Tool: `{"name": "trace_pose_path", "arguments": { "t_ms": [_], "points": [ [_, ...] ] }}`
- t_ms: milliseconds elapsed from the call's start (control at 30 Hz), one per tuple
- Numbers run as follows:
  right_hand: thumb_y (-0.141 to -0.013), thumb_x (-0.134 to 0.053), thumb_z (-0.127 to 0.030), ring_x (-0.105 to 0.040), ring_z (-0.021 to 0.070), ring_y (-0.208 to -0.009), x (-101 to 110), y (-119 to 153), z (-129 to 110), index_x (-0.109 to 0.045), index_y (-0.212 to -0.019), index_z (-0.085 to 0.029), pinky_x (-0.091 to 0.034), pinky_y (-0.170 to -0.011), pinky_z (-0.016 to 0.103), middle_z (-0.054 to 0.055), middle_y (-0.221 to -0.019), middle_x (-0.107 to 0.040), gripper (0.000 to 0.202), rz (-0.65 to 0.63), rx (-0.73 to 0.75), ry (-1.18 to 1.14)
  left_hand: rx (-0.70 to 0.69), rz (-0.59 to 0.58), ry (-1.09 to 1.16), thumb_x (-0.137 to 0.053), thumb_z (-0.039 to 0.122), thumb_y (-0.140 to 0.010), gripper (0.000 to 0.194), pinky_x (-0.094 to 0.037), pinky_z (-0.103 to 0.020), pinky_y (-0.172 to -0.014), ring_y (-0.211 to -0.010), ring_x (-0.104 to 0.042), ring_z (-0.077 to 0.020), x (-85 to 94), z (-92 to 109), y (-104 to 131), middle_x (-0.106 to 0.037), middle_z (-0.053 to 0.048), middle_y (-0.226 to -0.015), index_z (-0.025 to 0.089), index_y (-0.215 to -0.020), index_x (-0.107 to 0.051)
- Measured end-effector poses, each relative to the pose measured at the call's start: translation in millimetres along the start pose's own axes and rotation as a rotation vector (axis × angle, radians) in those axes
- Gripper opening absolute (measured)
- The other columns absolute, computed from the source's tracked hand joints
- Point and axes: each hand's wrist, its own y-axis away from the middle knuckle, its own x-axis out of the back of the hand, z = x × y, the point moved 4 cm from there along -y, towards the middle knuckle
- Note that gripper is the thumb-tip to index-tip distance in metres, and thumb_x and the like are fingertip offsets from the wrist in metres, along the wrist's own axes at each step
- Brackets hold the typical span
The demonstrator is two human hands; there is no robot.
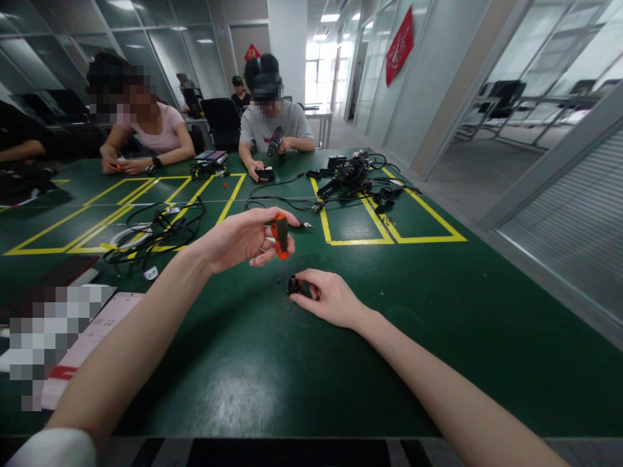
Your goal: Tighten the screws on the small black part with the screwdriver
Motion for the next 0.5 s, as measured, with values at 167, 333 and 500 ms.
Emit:
{"name": "trace_pose_path", "arguments": {
  "t_ms": [167,333,500],
  "points": [
    [-0.095,-0.067,-0.035,-0.054,0.0132,-0.061,0.2,0.3,-0.2,-0.069,-0.106,-0.017,-0.041,-0.058,0.026,0.001,-0.079,-0.063,0.021,-0.004,-0.003,0.003,0.004,0.020,-0.017,-0.075,0.058,-0.084,0.051,-0.029,-0.020,-0.043,-0.051,-0.046,-0.0063,0.3,-1.4,1.8,-0.068,-0.005,-0.085,0.014,-0.108,-0.069],
    [-0.095,-0.067,-0.036,-0.054,0.0133,-0.062,0.5,0.1,-0.4,-0.069,-0.107,-0.018,-0.042,-0.058,0.026,0.001,-0.081,-0.065,0.022,-0.008,-0.010,0.017,-0.011,-0.011,-0.042,-0.072,0.063,-0.084,0.050,-0.037,-0.021,-0.046,-0.054,-0.050,-0.0074,1.1,-2.4,1.2,-0.073,-0.010,-0.095,0.013,-0.090,-0.069],
    [-0.094,-0.068,-0.033,-0.054,0.0128,-0.061,0.2,-0.1,-0.8,-0.068,-0.103,-0.017,-0.042,-0.058,0.025,0.001,-0.080,-0.064,0.018,0.000,-0.001,0.007,0.053,-0.033,-0.005,-0.060,0.065,-0.087,0.053,-0.045,-0.025,-0.049,-0.054,-0.058,-0.0115,2.0,-2.6,0.7,-0.078,-0.016,-0.106,0.013,-0.092,-0.067]
  ]
}}
